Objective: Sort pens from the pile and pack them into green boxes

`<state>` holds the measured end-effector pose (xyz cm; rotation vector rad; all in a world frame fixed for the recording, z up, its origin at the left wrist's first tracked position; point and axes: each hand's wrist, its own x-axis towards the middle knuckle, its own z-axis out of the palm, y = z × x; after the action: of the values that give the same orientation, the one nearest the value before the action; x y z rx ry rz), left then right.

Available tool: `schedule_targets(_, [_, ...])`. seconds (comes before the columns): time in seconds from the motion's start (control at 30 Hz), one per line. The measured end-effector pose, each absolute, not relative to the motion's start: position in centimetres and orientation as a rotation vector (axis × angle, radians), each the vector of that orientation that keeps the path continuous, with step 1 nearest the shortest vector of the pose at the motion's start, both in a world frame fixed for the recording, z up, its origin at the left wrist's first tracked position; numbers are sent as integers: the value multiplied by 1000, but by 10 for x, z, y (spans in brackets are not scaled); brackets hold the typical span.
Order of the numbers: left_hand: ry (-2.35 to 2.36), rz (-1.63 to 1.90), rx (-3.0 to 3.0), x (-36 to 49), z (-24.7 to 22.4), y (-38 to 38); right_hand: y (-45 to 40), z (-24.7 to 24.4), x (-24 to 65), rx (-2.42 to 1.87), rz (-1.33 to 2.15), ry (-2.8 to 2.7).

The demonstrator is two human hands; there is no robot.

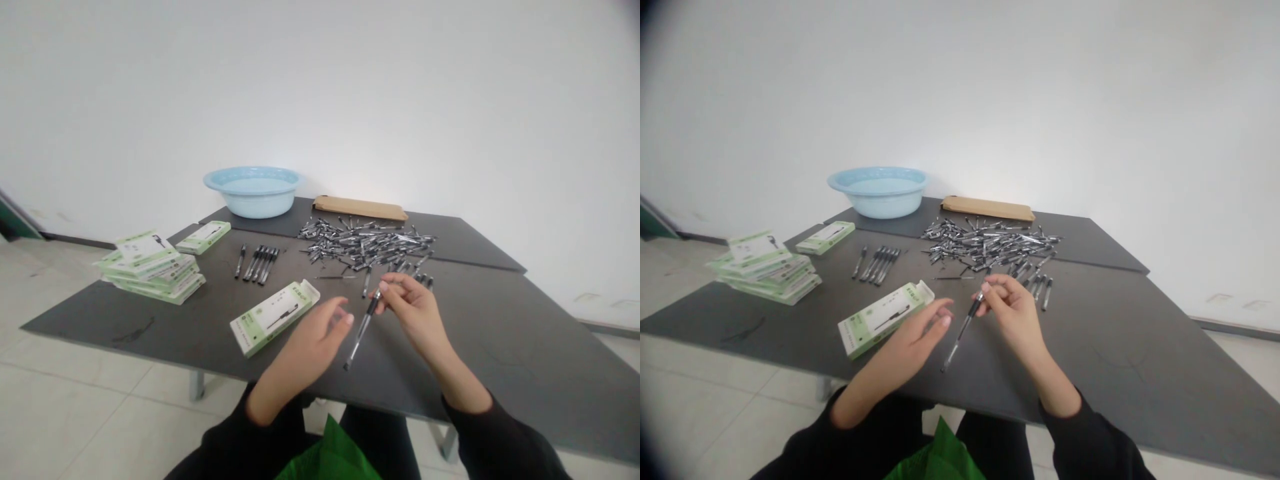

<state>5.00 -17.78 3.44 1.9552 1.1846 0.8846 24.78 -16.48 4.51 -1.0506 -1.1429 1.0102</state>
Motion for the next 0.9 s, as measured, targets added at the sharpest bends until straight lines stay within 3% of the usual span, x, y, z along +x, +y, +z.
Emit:
schedule_targets(0.1, [925,857,1612,73,19,-191,-157,51,228,-1056,1072,-1292])
schedule_targets(0.23, [923,915,1264,79,-12,-189,-127,51,225,-1138,1038,-1607])
schedule_targets(0.43, [916,882,1047,63,-25,-183,-32,53,245,-1575,426,-2121])
schedule_targets(0.53, [887,842,1013,58,-25,-182,6,45,244,-1695,284,-2339])
schedule_targets(0.9, [939,752,1063,45,-14,-182,45,8,234,-1840,314,-2441])
